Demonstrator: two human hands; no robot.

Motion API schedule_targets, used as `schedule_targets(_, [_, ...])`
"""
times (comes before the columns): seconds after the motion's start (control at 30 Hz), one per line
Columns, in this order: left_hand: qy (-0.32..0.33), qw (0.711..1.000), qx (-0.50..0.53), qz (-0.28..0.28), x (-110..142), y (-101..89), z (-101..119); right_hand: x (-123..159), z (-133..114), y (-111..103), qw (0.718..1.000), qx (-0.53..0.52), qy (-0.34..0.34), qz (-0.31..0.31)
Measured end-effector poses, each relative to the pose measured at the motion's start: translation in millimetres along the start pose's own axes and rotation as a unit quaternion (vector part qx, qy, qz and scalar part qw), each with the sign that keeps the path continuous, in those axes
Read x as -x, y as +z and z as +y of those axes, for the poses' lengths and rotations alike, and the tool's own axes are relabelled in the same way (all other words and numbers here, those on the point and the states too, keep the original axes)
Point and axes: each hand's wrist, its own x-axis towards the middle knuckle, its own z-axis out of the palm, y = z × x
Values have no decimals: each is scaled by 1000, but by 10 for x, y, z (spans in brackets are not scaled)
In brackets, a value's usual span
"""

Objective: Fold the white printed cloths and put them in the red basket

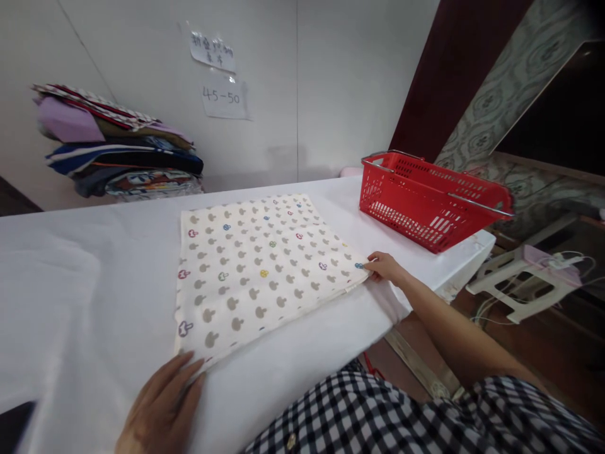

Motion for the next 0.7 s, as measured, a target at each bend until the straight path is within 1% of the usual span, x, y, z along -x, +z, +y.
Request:
schedule_targets(0.1, [41, 999, -16, -15, 6, -7, -1, -22, 9, 27, 996, 85, -14, 21])
schedule_targets(0.23, [41, 999, -26, -18, 14, -11, -24, -11, 12, 38, 978, 206, -34, 21])
schedule_targets(0.33, [36, 999, -34, -20, 20, -31, 36, 62, 16, 32, 953, 284, -88, 55])
schedule_targets(0.4, [45, 998, -43, -17, 17, -53, 106, 140, 19, 40, 927, 329, -148, 103])
schedule_targets(0.43, [58, 997, -48, -13, 12, -65, 141, 185, 18, 52, 912, 341, -188, 127])
schedule_targets(0.5, [90, 994, -63, 0, -12, -87, 198, 282, 11, 93, 883, 337, -290, 152])
schedule_targets(0.53, [108, 991, -73, 8, -30, -95, 219, 329, 4, 120, 869, 323, -344, 146])
schedule_targets(0.6, [142, 986, -87, 22, -75, -100, 256, 414, -14, 186, 846, 288, -438, 99])
schedule_targets(0.63, [157, 983, -92, 24, -100, -97, 279, 449, -24, 221, 834, 272, -475, 66])
schedule_targets(0.7, [183, 978, -97, 21, -156, -73, 351, 498, -40, 287, 812, 252, -527, 4])
